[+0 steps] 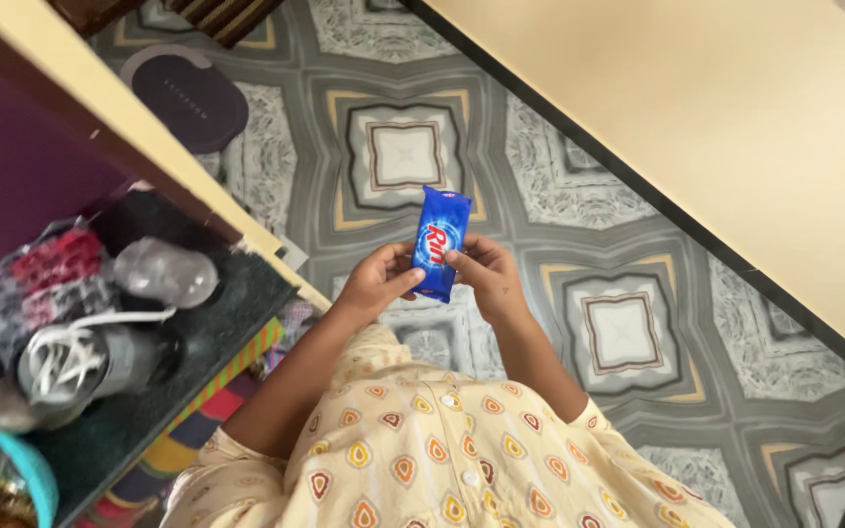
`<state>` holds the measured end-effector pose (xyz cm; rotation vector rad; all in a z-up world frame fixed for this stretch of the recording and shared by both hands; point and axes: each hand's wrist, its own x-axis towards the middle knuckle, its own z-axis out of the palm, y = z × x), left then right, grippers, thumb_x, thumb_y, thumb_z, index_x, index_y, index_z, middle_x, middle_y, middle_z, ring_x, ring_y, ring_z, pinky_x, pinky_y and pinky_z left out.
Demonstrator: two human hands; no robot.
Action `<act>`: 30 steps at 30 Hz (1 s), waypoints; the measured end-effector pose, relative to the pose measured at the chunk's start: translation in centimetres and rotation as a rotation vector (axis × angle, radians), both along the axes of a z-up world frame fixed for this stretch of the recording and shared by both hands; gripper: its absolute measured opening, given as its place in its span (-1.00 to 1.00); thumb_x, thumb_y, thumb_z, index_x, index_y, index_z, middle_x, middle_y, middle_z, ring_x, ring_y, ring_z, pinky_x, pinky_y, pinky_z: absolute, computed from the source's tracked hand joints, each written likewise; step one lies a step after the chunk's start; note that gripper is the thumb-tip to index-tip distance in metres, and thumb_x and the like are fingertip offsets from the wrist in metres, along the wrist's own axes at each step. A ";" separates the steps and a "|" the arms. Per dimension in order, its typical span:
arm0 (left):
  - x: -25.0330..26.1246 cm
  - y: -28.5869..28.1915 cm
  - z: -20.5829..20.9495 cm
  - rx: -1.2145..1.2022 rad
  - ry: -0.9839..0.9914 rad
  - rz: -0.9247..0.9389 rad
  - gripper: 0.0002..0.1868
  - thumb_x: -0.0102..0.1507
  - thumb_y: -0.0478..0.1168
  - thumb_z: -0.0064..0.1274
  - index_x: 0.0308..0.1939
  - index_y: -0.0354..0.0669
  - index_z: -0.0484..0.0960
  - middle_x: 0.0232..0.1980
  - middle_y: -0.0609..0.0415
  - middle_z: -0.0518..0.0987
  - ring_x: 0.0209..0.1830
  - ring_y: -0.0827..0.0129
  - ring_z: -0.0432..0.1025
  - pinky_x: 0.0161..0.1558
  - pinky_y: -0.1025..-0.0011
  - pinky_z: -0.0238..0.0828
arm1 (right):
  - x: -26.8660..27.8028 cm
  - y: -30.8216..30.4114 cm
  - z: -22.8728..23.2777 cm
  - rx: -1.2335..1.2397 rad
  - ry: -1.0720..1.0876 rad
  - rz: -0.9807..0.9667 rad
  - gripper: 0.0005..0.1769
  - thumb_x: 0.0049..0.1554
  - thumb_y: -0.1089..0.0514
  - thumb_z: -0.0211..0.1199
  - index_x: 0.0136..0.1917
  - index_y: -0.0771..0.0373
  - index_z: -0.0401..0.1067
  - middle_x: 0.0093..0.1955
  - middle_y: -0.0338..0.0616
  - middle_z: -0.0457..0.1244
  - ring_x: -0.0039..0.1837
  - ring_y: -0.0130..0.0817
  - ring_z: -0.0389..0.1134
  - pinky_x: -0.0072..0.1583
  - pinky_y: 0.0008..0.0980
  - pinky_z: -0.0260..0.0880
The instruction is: The person picks up various household items from a cluttered table, including a detergent pouch, sponges, and small packets, and places them onto a shelf lined with newspaper. The person repeatedly walks between the table and the shelf to transfer items one by one.
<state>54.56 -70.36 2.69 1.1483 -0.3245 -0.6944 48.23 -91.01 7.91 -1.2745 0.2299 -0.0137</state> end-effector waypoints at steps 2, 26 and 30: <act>2.1 -1.3 -0.4 -0.076 0.000 0.010 -0.56 0.34 -0.26 0.13 0.28 -0.30 0.44 0.08 0.05 0.62 -0.03 0.49 0.53 -0.08 0.45 0.54 | 1.7 -1.2 -0.4 0.010 0.001 -0.014 -0.73 0.19 0.20 0.34 0.13 0.36 0.51 -0.04 -0.11 0.43 -0.06 -0.46 0.43 -0.04 -0.43 0.47; 47.8 -10.9 -3.4 -0.008 -0.019 0.159 -0.67 0.37 -0.27 0.03 0.18 -0.37 0.52 -0.04 0.02 0.66 -0.12 0.46 0.57 -0.09 0.43 0.61 | 47.5 -11.4 -3.0 -0.027 -0.029 0.177 -0.56 0.16 0.29 0.34 0.29 0.47 0.42 0.05 -0.06 0.38 -0.02 -0.38 0.45 0.01 -0.37 0.51; 55.3 -12.7 -6.9 0.131 -0.139 0.187 -0.55 0.39 -0.29 0.05 0.35 -0.38 0.48 -0.07 0.09 0.62 -0.17 0.52 0.48 -0.13 0.47 0.53 | 56.3 -14.1 -4.7 -0.015 0.014 0.226 -0.55 0.16 0.29 0.32 0.30 0.47 0.41 0.06 -0.06 0.38 0.00 -0.37 0.46 0.03 -0.37 0.52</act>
